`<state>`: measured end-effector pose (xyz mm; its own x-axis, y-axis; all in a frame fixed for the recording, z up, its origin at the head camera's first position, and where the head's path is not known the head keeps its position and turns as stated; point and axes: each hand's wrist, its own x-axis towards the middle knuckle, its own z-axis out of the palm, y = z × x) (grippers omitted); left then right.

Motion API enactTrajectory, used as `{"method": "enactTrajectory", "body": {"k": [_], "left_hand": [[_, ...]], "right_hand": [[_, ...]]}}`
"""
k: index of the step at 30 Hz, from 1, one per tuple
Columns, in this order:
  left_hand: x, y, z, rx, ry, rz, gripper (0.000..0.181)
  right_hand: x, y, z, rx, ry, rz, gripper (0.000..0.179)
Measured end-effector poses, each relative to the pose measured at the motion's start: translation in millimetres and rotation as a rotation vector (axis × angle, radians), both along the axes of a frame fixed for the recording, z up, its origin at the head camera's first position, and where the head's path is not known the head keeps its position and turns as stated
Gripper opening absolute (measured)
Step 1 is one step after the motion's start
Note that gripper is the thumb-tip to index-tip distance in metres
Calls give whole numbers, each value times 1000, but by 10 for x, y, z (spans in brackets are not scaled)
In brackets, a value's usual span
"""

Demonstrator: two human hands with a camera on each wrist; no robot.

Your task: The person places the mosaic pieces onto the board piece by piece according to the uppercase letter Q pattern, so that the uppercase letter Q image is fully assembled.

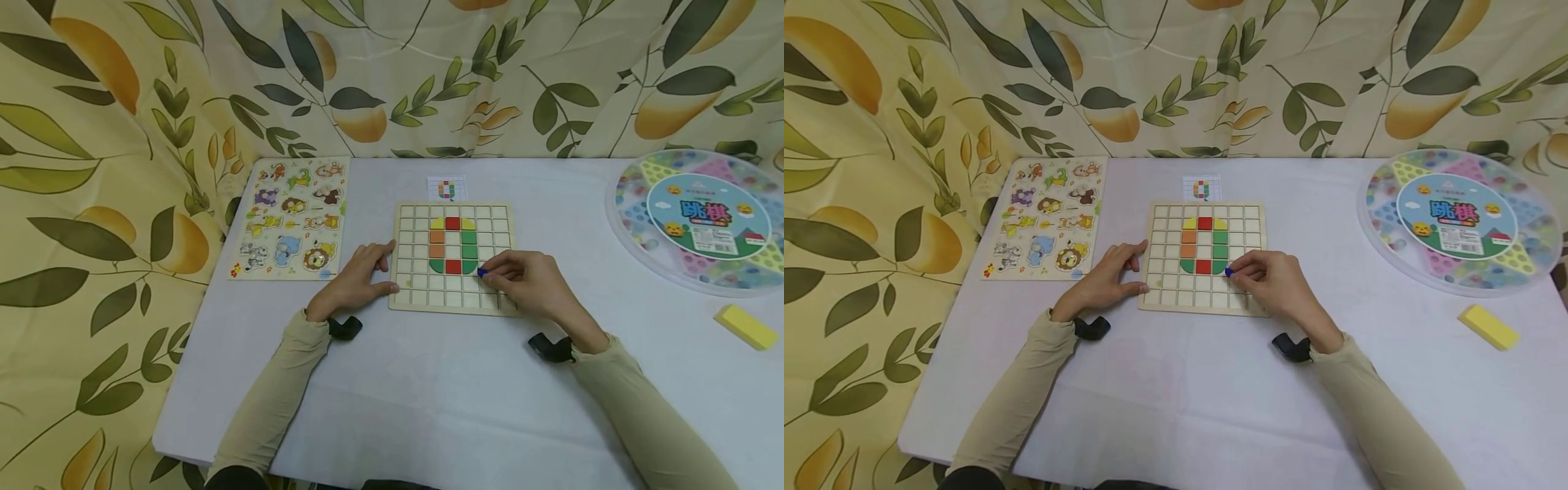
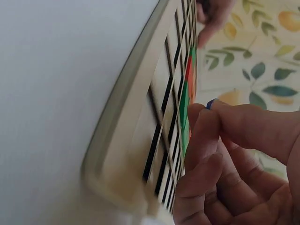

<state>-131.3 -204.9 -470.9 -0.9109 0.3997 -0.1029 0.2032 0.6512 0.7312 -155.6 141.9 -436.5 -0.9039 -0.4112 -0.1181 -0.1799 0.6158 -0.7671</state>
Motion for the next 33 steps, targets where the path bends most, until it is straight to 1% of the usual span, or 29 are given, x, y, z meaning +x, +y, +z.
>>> {"method": "enactTrajectory", "body": {"k": [4, 7, 11, 16, 24, 28, 33], "left_hand": [[-8, 7, -9, -7, -8, 2, 88], [-14, 12, -20, -15, -17, 3, 88], [-6, 15, -11, -19, -23, 4, 88], [3, 9, 4, -17, -27, 5, 89], [-19, -4, -6, -47, 7, 7, 88], [-22, -2, -10, -46, 3, 6, 88], [-20, 11, -4, -30, -6, 7, 88]], "right_hand": [[41, -96, -9, 33, -21, -3, 11], [69, -139, -25, 75, -5, 8, 9], [104, -169, -44, 105, 16, 21, 13], [109, -194, -57, 108, 34, 29, 17], [79, -208, -52, 112, 40, 52, 11], [71, -212, -68, 118, 50, 54, 9], [81, -203, -89, 121, 57, 43, 13]]}}
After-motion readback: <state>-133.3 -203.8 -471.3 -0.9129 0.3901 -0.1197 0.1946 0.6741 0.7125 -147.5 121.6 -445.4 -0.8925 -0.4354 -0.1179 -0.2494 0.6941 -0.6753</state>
